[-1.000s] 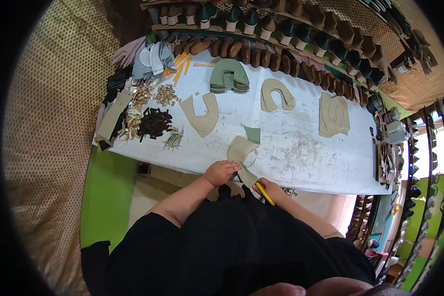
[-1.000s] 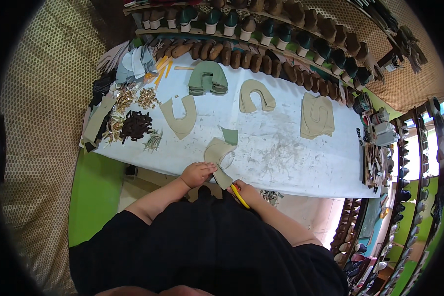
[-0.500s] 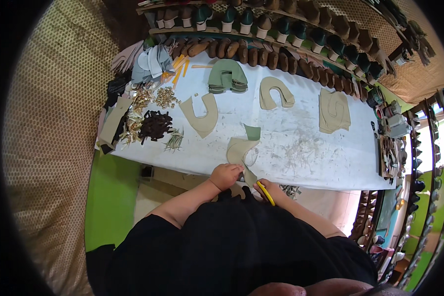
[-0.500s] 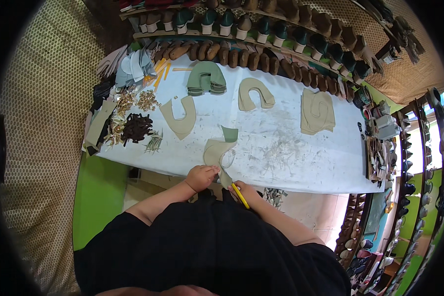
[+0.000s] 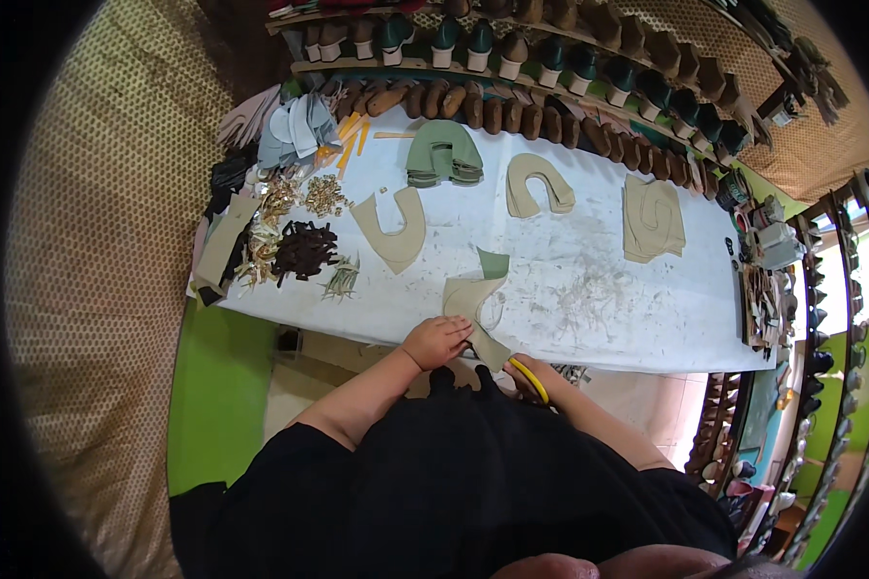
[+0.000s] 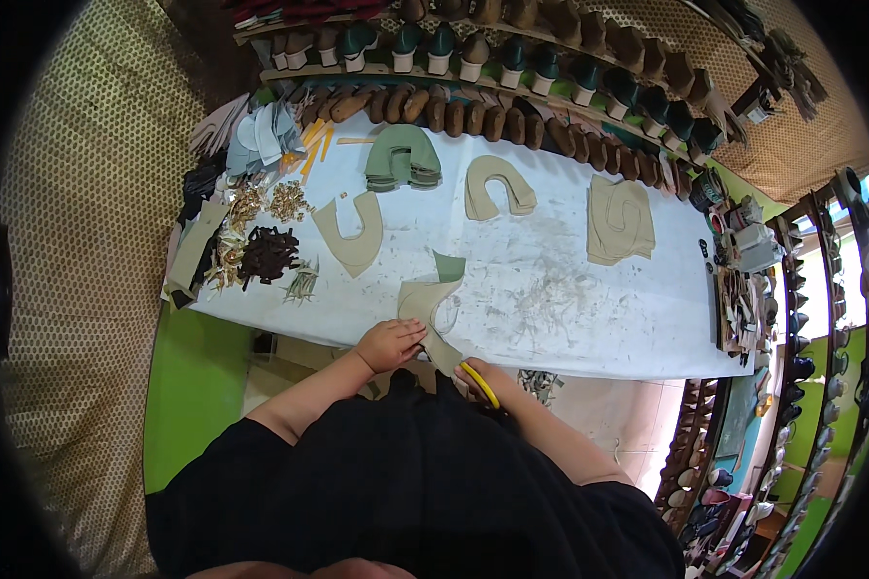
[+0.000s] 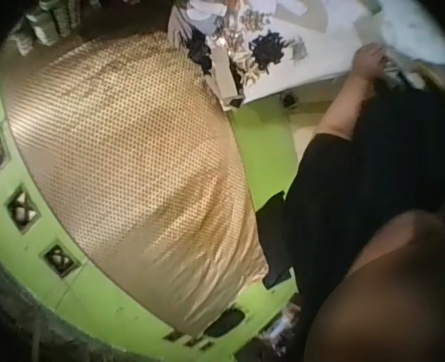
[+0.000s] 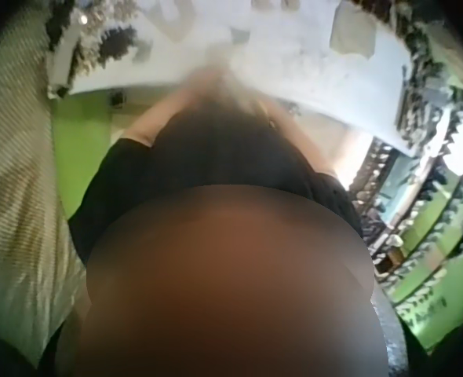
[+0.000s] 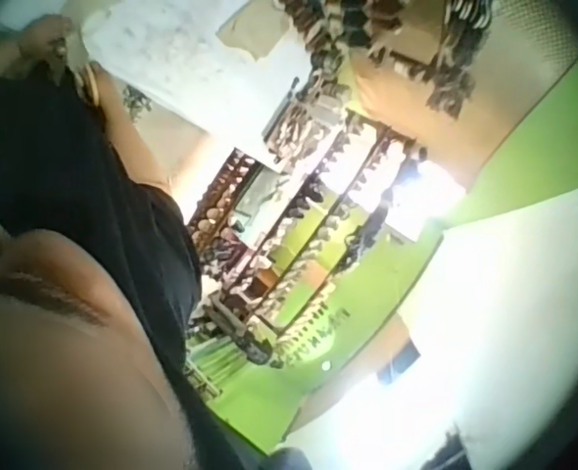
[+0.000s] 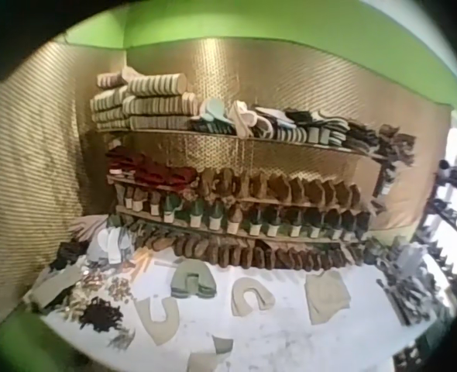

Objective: Cut out shoe patterns from a leather sheet using scissors.

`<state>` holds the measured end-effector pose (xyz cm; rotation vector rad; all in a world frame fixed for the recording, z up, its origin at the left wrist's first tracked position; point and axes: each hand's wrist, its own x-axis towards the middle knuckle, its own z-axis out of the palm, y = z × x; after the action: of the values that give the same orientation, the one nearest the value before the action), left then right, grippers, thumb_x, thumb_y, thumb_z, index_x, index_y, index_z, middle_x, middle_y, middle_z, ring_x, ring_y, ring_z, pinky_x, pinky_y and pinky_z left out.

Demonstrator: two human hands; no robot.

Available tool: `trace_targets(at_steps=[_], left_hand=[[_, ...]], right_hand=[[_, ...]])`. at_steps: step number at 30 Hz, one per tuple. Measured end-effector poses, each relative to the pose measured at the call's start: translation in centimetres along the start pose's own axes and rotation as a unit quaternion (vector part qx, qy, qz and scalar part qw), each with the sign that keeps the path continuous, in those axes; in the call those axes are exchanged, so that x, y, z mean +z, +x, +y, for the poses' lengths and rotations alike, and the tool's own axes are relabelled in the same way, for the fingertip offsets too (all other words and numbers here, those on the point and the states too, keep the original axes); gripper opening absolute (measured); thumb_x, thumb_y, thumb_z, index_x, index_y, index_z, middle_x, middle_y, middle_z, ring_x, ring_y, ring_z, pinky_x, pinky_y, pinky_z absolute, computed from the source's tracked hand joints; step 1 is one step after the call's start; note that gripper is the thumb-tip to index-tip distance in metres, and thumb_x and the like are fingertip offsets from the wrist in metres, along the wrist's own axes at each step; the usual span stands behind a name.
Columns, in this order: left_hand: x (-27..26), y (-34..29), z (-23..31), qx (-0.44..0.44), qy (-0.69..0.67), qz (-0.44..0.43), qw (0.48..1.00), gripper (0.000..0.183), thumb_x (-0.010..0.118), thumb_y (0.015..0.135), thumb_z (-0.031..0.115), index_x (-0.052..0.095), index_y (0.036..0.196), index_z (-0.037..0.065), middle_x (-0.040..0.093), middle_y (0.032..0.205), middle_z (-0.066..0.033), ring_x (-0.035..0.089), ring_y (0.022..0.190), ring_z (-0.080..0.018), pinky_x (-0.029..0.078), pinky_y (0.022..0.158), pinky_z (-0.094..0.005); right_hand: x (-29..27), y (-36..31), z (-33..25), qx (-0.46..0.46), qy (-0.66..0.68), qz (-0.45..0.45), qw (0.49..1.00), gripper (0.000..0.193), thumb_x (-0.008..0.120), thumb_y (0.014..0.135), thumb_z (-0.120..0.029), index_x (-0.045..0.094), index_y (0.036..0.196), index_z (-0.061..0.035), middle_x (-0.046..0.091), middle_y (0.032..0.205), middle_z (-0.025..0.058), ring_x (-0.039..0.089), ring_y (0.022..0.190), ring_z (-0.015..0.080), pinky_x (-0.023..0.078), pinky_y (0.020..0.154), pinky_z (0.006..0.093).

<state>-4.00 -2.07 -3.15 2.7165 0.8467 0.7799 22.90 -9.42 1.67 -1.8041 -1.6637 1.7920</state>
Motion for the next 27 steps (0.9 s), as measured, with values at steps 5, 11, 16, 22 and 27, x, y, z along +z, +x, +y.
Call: trace_targets(at_steps=[5,11,16,22,27], left_hand=[[0.3,-0.1,-0.1,-0.004,0.012,0.007,1.0,0.03,0.072,0.076,0.012,0.07,0.106,0.008,0.069,0.11,-0.003,0.066,0.103,-0.018,0.053,0.088,-0.0308],[0.2,-0.1,0.2,-0.015,-0.005,0.016,1.0,0.029,0.072,0.075,0.01,0.071,0.104,0.008,0.07,0.108,-0.0024,0.067,0.101,-0.0176,0.053,0.087,-0.0305],[0.0,-0.1,0.3,-0.038,-0.024,0.016,0.999,0.03,0.073,0.076,0.011,0.07,0.105,0.009,0.07,0.107,-0.0035,0.067,0.102,-0.018,0.054,0.086,-0.0317],[0.2,-0.2,0.1,-0.042,-0.036,0.02,0.998,0.028,0.072,0.077,0.012,0.07,0.104,0.009,0.071,0.106,-0.0039,0.067,0.101,-0.0188,0.054,0.085,-0.0325],[0.7,-0.5,-0.2,-0.053,-0.051,0.017,0.997,0.023,0.07,0.081,0.016,0.07,0.102,0.007,0.07,0.106,-0.004,0.066,0.103,-0.0197,0.053,0.087,-0.0334]], right_hand=[[2.0,0.4,0.7,-0.042,-0.006,0.027,0.999,0.046,0.047,0.098,-0.052,0.052,0.097,-0.0055,0.054,0.063,0.0069,0.056,0.058,0.0185,0.044,0.057,0.0345],[2.8,0.8,1.2,-0.025,0.02,0.031,0.999,0.049,0.048,0.097,-0.054,0.052,0.097,-0.0051,0.054,0.064,0.0072,0.054,0.057,0.0198,0.044,0.056,0.0346],[3.2,1.1,1.5,-0.038,0.02,0.043,0.998,0.048,0.048,0.097,-0.053,0.05,0.096,-0.0053,0.052,0.064,0.0065,0.052,0.057,0.0181,0.043,0.055,0.0336],[2.8,1.0,1.3,-0.036,0.045,0.025,0.998,0.046,0.047,0.098,-0.052,0.049,0.096,-0.0058,0.052,0.065,0.0064,0.051,0.057,0.017,0.042,0.054,0.032],[2.6,1.1,1.1,-0.076,0.021,0.039,0.996,0.046,0.05,0.097,-0.052,0.05,0.1,-0.0059,0.053,0.066,0.0065,0.052,0.059,0.0174,0.043,0.056,0.0321]])
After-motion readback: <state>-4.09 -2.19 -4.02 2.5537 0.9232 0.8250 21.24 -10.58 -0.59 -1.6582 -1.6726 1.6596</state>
